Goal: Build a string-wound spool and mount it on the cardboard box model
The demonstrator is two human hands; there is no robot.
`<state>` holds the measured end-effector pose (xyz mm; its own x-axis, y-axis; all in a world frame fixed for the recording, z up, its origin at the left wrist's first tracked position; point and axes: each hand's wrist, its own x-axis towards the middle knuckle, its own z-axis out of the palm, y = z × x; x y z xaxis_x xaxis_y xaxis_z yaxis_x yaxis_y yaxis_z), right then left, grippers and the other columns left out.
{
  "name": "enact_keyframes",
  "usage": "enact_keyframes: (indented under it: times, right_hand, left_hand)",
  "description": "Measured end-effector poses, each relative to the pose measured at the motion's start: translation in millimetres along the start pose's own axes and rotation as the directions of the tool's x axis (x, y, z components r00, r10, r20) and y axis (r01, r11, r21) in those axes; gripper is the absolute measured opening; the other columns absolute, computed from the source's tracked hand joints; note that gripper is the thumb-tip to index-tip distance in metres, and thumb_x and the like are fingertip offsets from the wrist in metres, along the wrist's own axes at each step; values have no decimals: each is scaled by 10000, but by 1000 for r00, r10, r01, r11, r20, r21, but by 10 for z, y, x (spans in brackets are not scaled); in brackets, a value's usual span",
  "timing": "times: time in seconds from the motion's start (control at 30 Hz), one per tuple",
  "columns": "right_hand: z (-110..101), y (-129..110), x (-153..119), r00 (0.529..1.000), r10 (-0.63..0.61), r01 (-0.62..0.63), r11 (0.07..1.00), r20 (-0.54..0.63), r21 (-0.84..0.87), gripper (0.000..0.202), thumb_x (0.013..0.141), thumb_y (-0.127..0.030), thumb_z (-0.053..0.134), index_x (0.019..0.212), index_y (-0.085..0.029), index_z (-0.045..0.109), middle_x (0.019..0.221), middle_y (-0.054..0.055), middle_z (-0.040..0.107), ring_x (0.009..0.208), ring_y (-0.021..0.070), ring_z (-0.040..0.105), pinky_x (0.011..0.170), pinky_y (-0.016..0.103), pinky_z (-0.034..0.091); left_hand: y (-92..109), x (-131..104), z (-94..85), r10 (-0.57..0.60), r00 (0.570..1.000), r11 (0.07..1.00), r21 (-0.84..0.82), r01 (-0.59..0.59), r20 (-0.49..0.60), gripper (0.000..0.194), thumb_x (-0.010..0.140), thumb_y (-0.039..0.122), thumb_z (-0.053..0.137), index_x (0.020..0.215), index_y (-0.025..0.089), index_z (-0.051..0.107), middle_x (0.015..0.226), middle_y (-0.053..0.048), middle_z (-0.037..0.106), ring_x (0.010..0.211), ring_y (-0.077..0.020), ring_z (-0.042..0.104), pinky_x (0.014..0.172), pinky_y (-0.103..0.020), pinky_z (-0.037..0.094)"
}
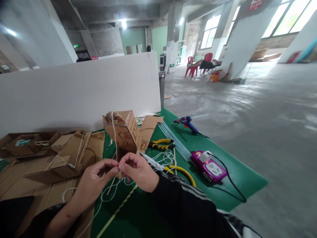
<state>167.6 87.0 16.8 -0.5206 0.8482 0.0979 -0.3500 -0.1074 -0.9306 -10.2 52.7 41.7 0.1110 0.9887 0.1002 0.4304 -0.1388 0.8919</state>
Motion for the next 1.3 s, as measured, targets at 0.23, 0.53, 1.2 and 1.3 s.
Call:
enact_keyframes:
  times: [0.23, 0.53, 1.2, 1.3]
  right_hand:
    - [29, 4, -20, 1000, 14, -14, 992, 0, -126, 460, 801, -611, 681, 851, -187, 509, 671, -45, 517, 603, 103, 504, 513, 220, 429]
    - [18, 68, -39, 997, -2, 21, 973, 82, -229, 430, 888, -636, 547, 866, -228, 414, 653, -69, 491, 538, 95, 451, 507, 238, 383]
    - [12, 51, 30, 995, 86, -86, 996, 56, -7, 429, 759, -537, 758, 828, -178, 533, 665, -44, 590, 551, 84, 552, 468, 200, 495]
    - [-2, 35, 30, 993, 92, -93, 996, 70, 9, 439, 747, -544, 765, 829, -170, 550, 674, -34, 591, 577, 91, 567, 470, 202, 511]
  left_hand:
    - [20, -61, 16, 274, 958, 898, 378, -225, -81, 157, 929, 336, 570, 891, 243, 692, 1037, -41, 666, 948, -197, 661, 819, -300, 507]
    - [33, -99, 16, 249, 968, 841, 500, -208, -16, 144, 952, 333, 531, 945, 264, 657, 821, 26, 741, 740, -164, 698, 685, -254, 497]
    - [81, -117, -81, 474, 876, 610, 685, -399, 88, 123, 933, 252, 598, 1035, 252, 666, 884, 17, 761, 753, -186, 646, 679, -302, 426]
    - [80, -117, -70, 553, 830, 586, 672, -453, 77, 95, 945, 250, 598, 1002, 236, 674, 837, 18, 753, 735, -174, 633, 683, -291, 424]
